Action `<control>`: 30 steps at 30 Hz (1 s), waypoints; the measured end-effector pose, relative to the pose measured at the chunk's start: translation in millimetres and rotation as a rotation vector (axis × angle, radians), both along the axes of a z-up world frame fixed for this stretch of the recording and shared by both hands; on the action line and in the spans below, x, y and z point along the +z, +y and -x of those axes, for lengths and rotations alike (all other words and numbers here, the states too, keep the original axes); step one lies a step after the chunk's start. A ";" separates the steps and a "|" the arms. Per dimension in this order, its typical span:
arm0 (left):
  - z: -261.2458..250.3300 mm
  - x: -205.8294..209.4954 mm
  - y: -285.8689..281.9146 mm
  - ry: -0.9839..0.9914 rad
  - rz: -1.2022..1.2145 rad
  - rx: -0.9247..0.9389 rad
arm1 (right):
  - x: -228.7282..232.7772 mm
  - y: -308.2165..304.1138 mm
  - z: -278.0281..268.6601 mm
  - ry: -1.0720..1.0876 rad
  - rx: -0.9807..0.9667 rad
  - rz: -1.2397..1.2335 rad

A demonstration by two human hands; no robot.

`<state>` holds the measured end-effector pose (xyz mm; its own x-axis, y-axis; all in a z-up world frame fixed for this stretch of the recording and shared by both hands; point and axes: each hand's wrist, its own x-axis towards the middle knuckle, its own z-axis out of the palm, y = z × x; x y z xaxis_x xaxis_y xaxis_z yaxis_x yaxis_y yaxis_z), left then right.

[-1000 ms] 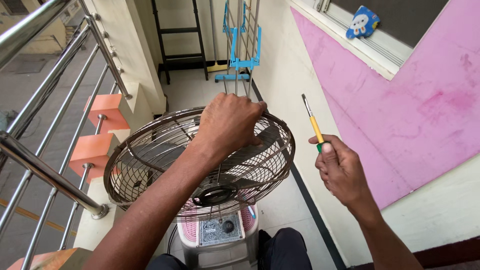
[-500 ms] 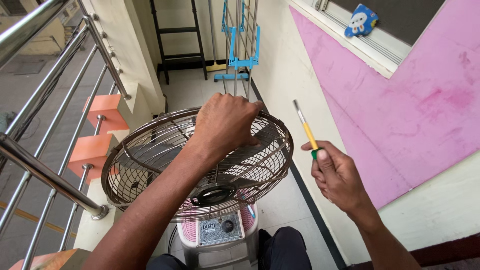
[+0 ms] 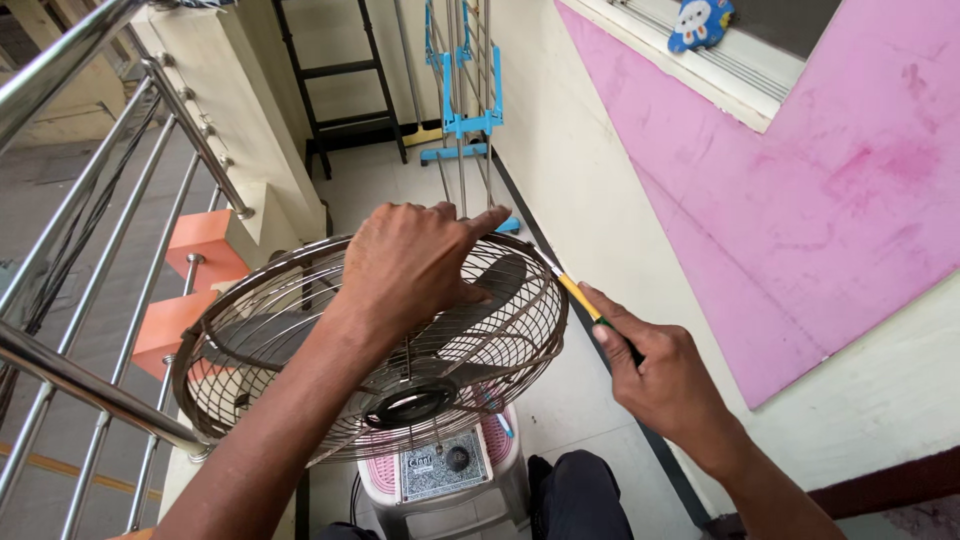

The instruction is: The person uses a screwdriver to remove screws from the front grille of a standing electric fan, detaches the grille, and then reattaches it by aligning and fastening the screws. The person also briefly uses a toothbrush to clean the fan blades.

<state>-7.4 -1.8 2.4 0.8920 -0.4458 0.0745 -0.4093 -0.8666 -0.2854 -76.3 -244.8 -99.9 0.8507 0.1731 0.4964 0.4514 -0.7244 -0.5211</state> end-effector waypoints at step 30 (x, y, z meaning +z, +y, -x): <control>-1.0 2.6 -3.2 -0.086 0.019 -0.053 | -28.5 3.6 0.0 -0.071 -0.006 -0.072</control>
